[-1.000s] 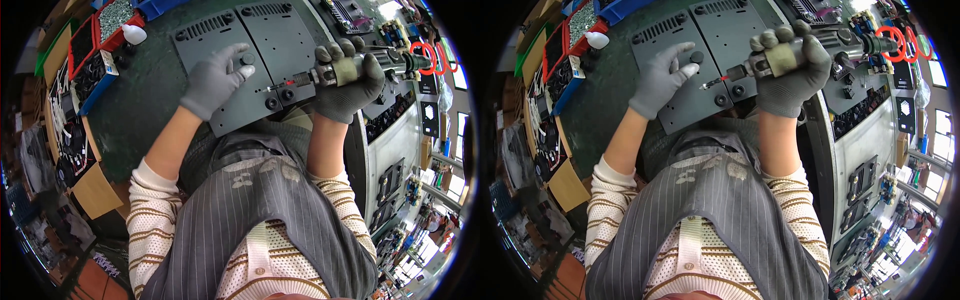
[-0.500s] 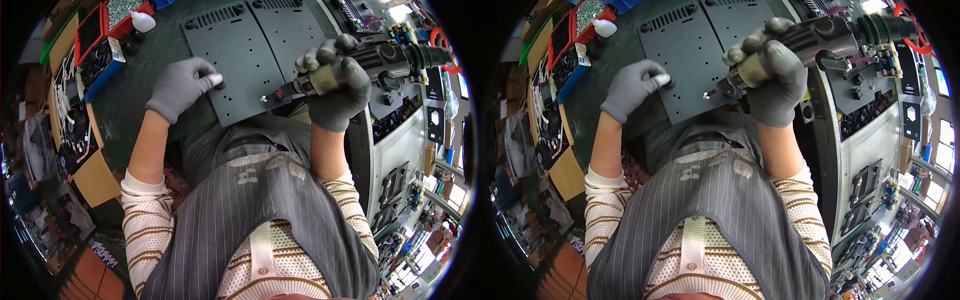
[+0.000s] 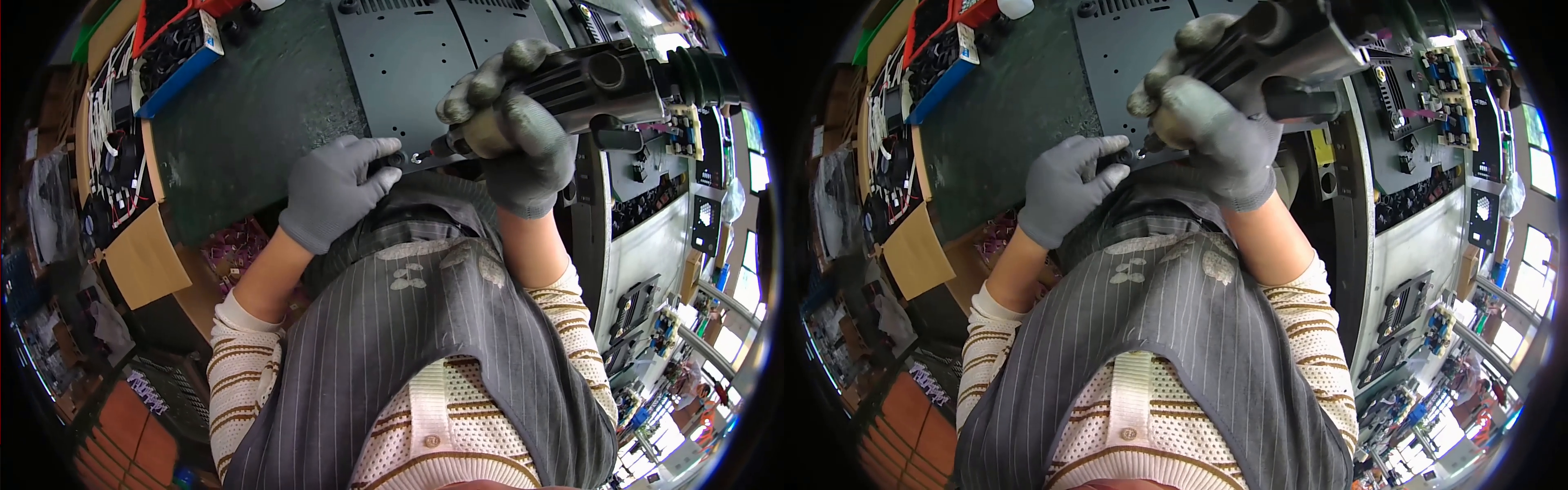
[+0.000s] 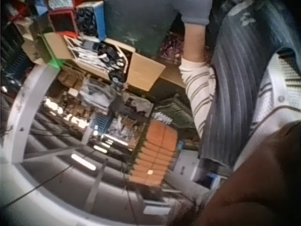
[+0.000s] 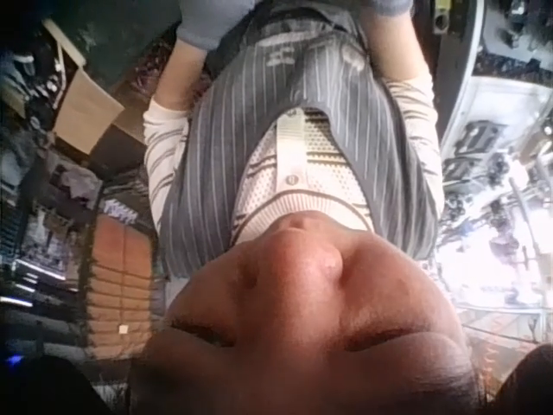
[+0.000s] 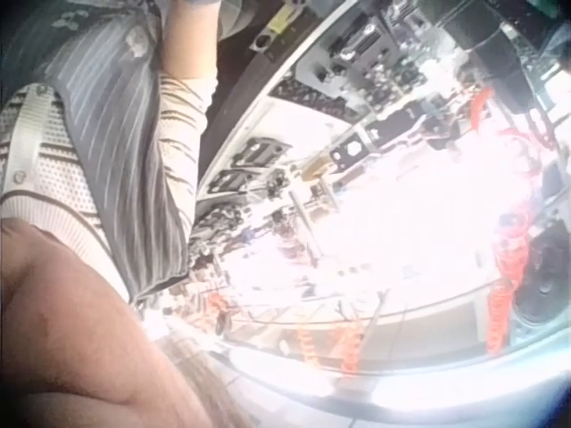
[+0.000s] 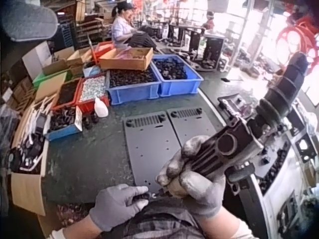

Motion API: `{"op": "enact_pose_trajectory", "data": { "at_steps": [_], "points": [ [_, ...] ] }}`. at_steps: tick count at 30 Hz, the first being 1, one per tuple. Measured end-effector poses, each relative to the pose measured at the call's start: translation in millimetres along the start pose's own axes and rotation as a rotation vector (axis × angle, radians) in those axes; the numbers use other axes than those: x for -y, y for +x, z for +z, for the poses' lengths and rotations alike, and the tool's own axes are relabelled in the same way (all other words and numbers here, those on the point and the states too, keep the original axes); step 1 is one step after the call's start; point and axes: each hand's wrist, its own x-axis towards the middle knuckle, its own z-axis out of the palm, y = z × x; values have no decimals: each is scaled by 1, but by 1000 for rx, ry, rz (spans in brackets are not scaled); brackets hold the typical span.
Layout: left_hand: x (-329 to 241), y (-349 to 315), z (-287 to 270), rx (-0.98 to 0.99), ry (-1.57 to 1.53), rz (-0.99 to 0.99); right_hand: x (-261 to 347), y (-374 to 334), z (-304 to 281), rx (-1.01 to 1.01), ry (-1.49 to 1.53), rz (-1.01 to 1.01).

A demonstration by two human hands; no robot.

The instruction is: Assembling the metal housing of an electronic device, installing internal components and grommets, and securing them with an electric screwdriver.

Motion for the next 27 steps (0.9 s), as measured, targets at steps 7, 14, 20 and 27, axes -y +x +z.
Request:
{"op": "enact_pose_trajectory", "data": {
  "at_steps": [7, 14, 20, 27],
  "points": [
    [0, -4, 10, 1, 139, -50, -20, -4, 22, -13, -189, 215],
    [5, -6, 16, 14, 315, -60, -34, 1, 16, 110, -345, 322],
    [9, -2, 21, -14, 305, -44, -36, 8, 9, 162, -301, 261],
    [16, 11, 7, -25, 284, 108, -8, 14, 21, 341, -334, 186]
  ]
}}
